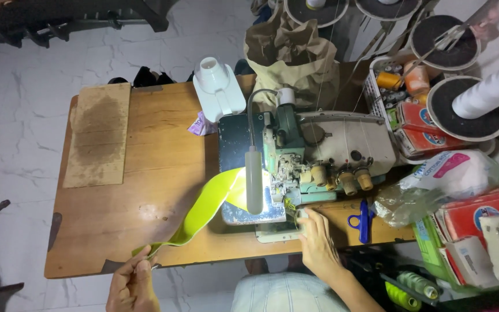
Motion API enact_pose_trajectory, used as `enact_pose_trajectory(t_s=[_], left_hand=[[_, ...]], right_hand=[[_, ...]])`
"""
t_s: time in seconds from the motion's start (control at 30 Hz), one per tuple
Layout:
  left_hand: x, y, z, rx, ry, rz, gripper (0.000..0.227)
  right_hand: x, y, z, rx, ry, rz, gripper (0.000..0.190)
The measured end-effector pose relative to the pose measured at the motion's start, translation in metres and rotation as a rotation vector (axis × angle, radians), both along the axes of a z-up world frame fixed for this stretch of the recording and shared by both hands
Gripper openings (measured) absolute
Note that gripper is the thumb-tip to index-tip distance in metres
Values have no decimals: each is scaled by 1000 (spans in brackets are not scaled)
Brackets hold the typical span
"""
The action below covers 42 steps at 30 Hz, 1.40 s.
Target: Using an industrial overlock machine to finish the edges of a green fabric strip.
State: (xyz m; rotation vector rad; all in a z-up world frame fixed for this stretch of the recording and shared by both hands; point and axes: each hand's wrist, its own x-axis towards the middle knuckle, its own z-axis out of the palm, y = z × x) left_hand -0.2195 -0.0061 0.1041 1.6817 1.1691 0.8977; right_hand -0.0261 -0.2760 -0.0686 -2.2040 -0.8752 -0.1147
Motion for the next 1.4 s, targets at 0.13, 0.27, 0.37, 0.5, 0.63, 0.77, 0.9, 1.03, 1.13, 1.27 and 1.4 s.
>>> enact_pose_trajectory(t_s=[0.13,0.27,0.37,0.5,0.63,0.77,0.9,1.03,1.13,1.27,1.4], left_hand=[[-7,3,2,-94,53,-7,25],[-16,5,-8,-86,49,-1,22],[-15,0,-5,-107,27,5,25],[-15,-2,-3,-116,23,22,25],[-16,-1,-8,-102,10,9,22],[-12,-2,-21,-46,-82,28,19],[-9,1,-31,-4,-168,4,17],[-2,-4,-25,-7,-126,10,16],[-5,-3,-37,18,-137,-7,15],[-10,-3,-48,4,-158,-20,16],[-11,-3,-49,1,-133,-20,16]], right_hand=[[15,2,16,200,-8,-204,24],[39,9,47,415,-255,-517,19],[53,15,38,524,-154,-548,9],[54,20,36,558,-82,-568,14],[55,18,33,580,-130,-523,14],[58,12,26,516,-191,-505,16],[59,15,28,501,-238,-494,18],[64,31,22,831,108,-674,16],[72,39,14,1013,224,-747,17],[72,40,9,988,163,-719,16],[71,38,6,937,93,-702,16]])
